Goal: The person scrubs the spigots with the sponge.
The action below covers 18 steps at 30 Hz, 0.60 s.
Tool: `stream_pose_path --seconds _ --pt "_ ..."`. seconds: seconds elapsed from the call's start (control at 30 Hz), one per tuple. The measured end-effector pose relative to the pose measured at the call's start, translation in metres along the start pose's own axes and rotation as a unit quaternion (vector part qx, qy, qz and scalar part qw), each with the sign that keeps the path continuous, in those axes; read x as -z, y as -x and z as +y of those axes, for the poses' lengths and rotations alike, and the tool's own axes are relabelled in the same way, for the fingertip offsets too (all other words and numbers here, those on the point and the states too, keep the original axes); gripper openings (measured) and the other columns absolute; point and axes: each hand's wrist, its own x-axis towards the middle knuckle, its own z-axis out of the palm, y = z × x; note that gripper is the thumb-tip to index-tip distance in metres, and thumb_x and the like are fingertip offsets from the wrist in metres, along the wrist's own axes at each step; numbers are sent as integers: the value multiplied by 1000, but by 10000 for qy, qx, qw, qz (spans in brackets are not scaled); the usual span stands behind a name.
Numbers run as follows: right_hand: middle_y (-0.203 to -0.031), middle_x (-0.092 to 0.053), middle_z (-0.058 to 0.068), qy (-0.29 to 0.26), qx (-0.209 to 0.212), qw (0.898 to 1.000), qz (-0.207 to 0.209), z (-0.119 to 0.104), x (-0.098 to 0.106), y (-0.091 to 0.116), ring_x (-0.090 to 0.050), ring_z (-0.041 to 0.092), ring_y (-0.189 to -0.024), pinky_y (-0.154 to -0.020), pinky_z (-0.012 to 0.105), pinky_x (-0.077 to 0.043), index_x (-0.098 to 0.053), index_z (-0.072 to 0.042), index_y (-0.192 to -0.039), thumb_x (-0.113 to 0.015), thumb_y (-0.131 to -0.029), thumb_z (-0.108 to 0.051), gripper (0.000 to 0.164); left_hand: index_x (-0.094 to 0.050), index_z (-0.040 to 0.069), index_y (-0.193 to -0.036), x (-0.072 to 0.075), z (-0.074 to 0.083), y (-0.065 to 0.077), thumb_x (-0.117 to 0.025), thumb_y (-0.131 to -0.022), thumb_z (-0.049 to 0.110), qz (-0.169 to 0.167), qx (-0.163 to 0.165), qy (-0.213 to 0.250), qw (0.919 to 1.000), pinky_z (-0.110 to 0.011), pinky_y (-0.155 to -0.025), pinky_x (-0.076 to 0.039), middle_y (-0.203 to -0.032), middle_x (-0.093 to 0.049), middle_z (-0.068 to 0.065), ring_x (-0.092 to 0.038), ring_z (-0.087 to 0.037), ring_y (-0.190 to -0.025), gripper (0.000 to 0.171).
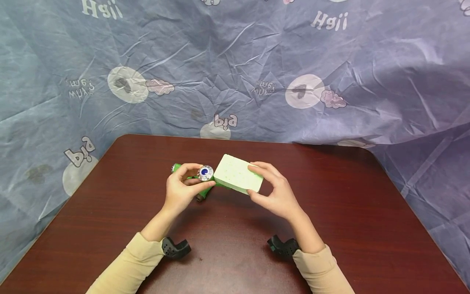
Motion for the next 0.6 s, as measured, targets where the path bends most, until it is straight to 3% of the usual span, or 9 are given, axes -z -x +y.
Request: stream_pose_path --seconds 0.3,0.47,0.6 --pt "-118 -56 23 398 2 9980 482 -4 -1 -2 -53 33 -107 -90 15 -38 -60 9 -113 -74 -63 16 52 -61 -9 -97 -2 2 1 -84 -61 -7 296 -224 -173 9992 -37 -70 -57 -89 -64 -19 -66 -35 -72 43" --pt "-119 -55 23 279 83 9994 164 -5 -2 -1 -52 32 -108 -91 16 -38 -60 9 -115 -75 -65 12 53 -61 -8 -96 -2 1 0 -84 -61 -7 406 -298 -138 9986 -38 -70 -57 -89 -65 -19 -66 -31 -74 42" --pt "-118 -56 23 434 40 9985 343 -6 -2 -2 -53 32 -107 -90 15 -38 -60 9 -114 -75 -64 14 53 -60 -10 -96 -1 0 0 -83 -61 -8 455 -289 -68 9985 -39 -70 -57 -90 -65 -20 -65 -33 -75 42"
